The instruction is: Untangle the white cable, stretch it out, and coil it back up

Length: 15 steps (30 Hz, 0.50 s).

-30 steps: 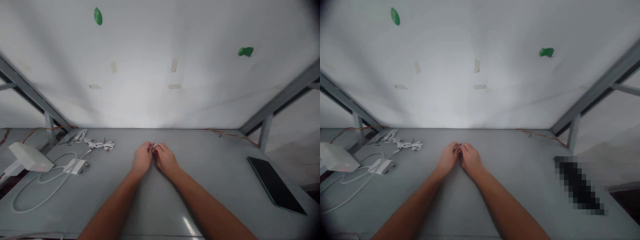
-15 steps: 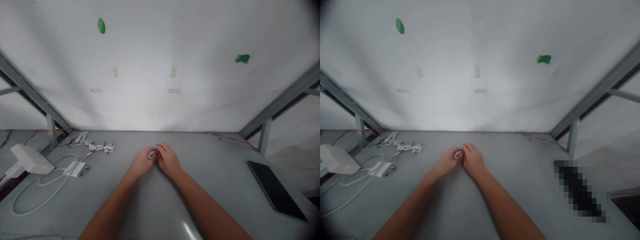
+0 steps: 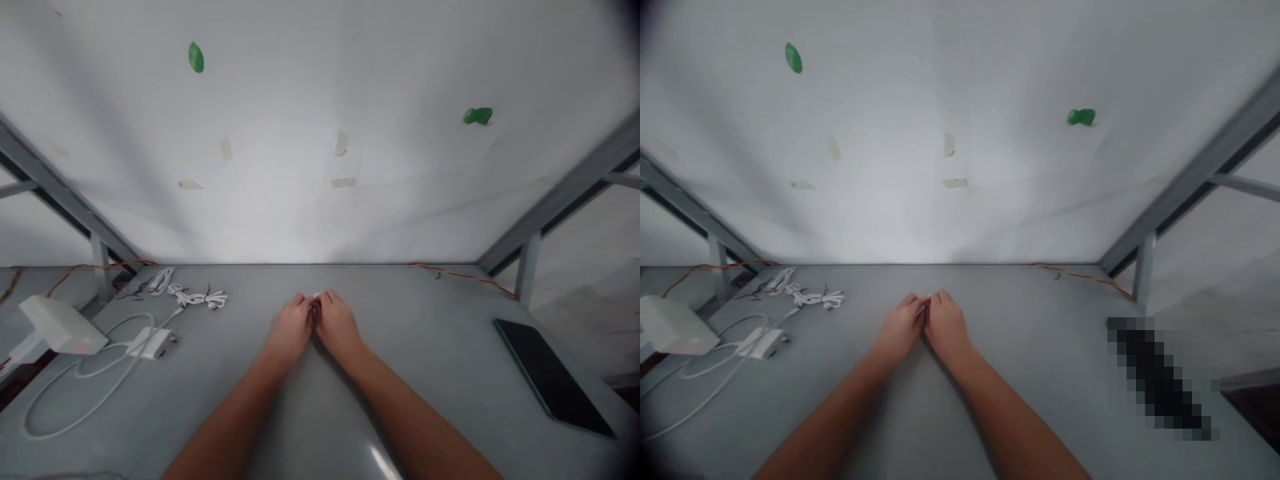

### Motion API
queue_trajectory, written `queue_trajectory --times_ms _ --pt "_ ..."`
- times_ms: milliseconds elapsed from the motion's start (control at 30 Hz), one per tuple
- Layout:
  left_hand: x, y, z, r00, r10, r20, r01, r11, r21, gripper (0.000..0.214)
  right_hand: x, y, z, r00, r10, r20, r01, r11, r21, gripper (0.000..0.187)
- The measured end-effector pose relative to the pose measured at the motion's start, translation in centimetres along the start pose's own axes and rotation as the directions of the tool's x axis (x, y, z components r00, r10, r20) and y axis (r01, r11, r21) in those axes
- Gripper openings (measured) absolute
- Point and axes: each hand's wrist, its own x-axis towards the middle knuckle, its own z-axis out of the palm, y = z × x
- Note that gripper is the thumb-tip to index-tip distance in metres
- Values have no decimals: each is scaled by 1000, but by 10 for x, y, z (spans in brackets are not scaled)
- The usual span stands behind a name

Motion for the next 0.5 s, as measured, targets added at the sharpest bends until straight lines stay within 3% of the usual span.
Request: queue_trajectory --times_ms 133,200,233,300,367,433,500 --pt "0 -3 4 998 59 -5 -59 998 -1 32 1 -2 -4 965 256 61 -263 931 254 15" --pt "1 -8 6 993 116 -19 -116 993 -28 32 4 2 -6 890 410 197 -453 757 472 17" --pt "2 -10 8 987 154 -34 -156 987 -40 33 6 4 -9 834 454 315 -547 599 585 19" --pt "2 -15 11 968 238 -83 -243 968 -57 34 9 12 -15 723 390 570 -669 191 718 19" --pt "2 -18 15 942 300 -150 -312 948 -64 35 11 19 -24 673 198 713 -693 -168 701 11" --pt "1 -18 17 925 323 -201 -342 937 -67 36 12 23 -33 660 30 751 -693 -364 623 6" --pt "0 -15 17 933 292 -213 -313 947 -74 35 12 24 -37 646 -57 762 -711 -408 572 6"
